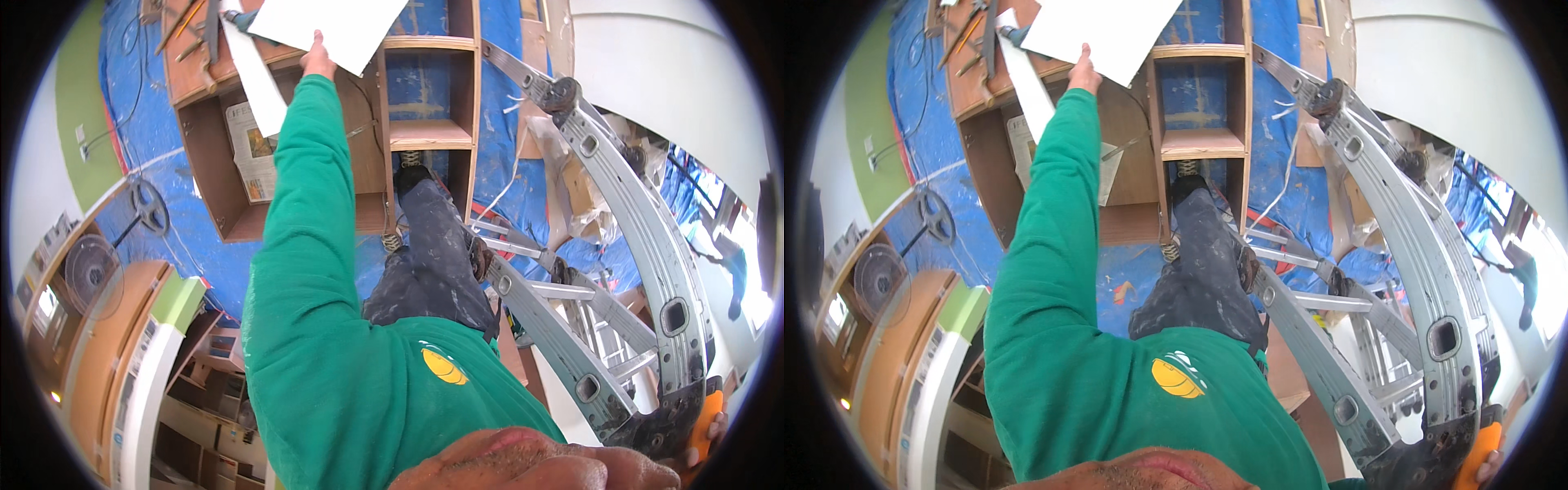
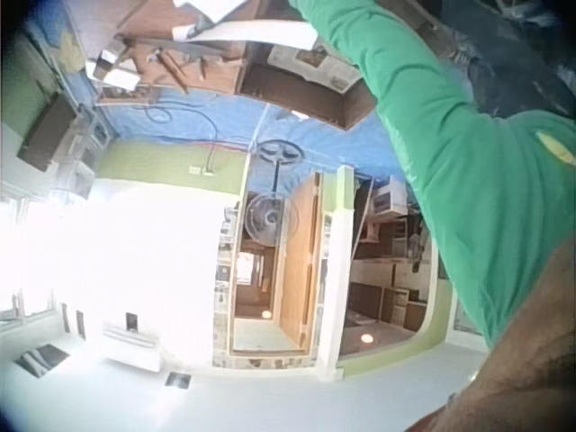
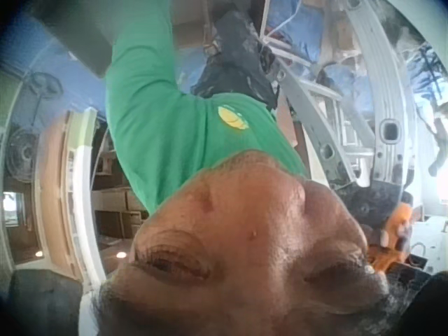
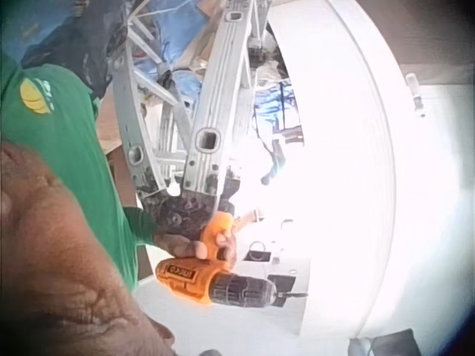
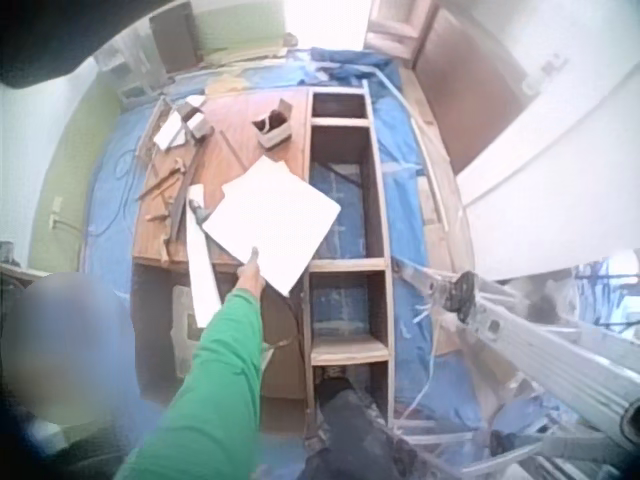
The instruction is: The person uses a cordless drill to fasten screws into a ceiling opening, then picks up a white ceiling panel and positions it into the opening. The person continues to secure the panel with the drill.
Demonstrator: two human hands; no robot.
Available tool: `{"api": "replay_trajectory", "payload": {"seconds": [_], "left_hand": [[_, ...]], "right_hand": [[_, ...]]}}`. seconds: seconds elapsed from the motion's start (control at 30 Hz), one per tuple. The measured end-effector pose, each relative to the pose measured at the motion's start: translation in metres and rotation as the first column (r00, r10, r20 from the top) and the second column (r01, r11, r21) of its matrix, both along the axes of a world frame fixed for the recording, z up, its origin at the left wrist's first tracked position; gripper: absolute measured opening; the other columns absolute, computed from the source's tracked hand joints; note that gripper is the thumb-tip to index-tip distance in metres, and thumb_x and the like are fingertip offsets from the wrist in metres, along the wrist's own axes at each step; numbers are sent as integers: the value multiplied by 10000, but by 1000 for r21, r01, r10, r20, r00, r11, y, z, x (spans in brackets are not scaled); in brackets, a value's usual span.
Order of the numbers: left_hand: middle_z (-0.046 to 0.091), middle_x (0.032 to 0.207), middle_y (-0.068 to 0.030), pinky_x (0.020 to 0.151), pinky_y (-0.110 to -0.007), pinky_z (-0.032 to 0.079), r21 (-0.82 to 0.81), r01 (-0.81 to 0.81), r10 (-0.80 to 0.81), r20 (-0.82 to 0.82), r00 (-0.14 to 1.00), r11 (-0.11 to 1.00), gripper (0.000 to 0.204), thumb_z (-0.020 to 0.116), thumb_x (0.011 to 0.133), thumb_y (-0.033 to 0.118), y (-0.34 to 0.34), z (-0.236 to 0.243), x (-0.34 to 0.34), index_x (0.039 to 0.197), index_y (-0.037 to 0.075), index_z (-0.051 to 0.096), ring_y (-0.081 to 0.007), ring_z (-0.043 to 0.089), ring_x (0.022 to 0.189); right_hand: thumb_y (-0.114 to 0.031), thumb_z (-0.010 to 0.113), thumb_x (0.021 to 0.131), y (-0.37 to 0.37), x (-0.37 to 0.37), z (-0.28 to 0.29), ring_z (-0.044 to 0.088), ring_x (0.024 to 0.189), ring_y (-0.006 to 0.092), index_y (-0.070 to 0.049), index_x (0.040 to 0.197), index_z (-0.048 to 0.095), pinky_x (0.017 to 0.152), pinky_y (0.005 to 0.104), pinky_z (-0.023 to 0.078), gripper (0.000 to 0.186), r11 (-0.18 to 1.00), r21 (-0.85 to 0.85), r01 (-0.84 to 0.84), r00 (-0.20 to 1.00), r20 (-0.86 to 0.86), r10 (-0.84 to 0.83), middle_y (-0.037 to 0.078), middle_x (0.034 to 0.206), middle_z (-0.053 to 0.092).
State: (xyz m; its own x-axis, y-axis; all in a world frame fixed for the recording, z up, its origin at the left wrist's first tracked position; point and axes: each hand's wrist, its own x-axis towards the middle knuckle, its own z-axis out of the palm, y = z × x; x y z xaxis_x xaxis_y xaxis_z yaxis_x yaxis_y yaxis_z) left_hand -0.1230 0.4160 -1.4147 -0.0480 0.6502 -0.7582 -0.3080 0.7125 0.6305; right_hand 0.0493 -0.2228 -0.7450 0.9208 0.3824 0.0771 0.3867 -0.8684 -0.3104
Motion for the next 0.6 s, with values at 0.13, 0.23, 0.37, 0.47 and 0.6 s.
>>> {"api": "replay_trajectory", "payload": {"seconds": [0.13, 0.23, 0.37, 0.47, 0.6], "left_hand": [[654, 1336, -155, 918, -544, 608, 38, 340, -341, 36, 939, 940, 527, 786, 953, 223, 19, 29, 12, 1352, -35, 557, -305, 683, 1134], [641, 1352, -87, 952, -531, 562, 147, 440, -460, 164, 873, 886, 471, 747, 964, 223, 39, 67, 29, 1386, 86, 588, -276, 622, 1217], [633, 1320, -87, 966, -533, 544, 275, 361, -411, 154, 899, 891, 431, 696, 974, 135, 51, 144, 11, 1378, 42, 578, -279, 594, 1247], [620, 1339, -147, 1030, -467, 523, 413, 314, -446, 276, 851, 855, 411, 616, 1017, 93, 2, 229, -27, 1387, -64, 527, -285, 605, 1235], [621, 1376, -155, 1077, -432, 498, 483, 303, -502, 363, 785, 822, 430, 553, 1085, 211, -106, 364, -153, 1393, -88, 531, -285, 611, 1268]], "right_hand": [[-241, 606, 1001, -1, -4, -5, 616, 1244, 292, -56, 1415, 551, 1071, 443, 456, 457, 999, -6, -39, 999, 4, 39, 147, 1401, 608], [-234, 630, 979, -5, -1, -7, 634, 1211, 292, -72, 1392, 565, 1047, 457, 470, 449, 991, 10, -137, 990, 35, 136, 138, 1368, 630], [-224, 662, 949, 7, 20, -8, 658, 1167, 292, -93, 1362, 583, 1014, 475, 489, 440, 914, 31, -404, 907, 145, 395, 125, 1323, 658], [-217, 686, 927, 28, 15, 5, 676, 1134, 292, -108, 1339, 597, 990, 489, 504, 435, 833, -14, -553, 796, 289, 533, 115, 1290, 679], [-207, 719, 898, 72, 27, 20, 699, 1089, 292, -129, 1308, 616, 958, 508, 523, 431, 713, -100, -694, 584, 501, 638, 102, 1245, 708]]}}
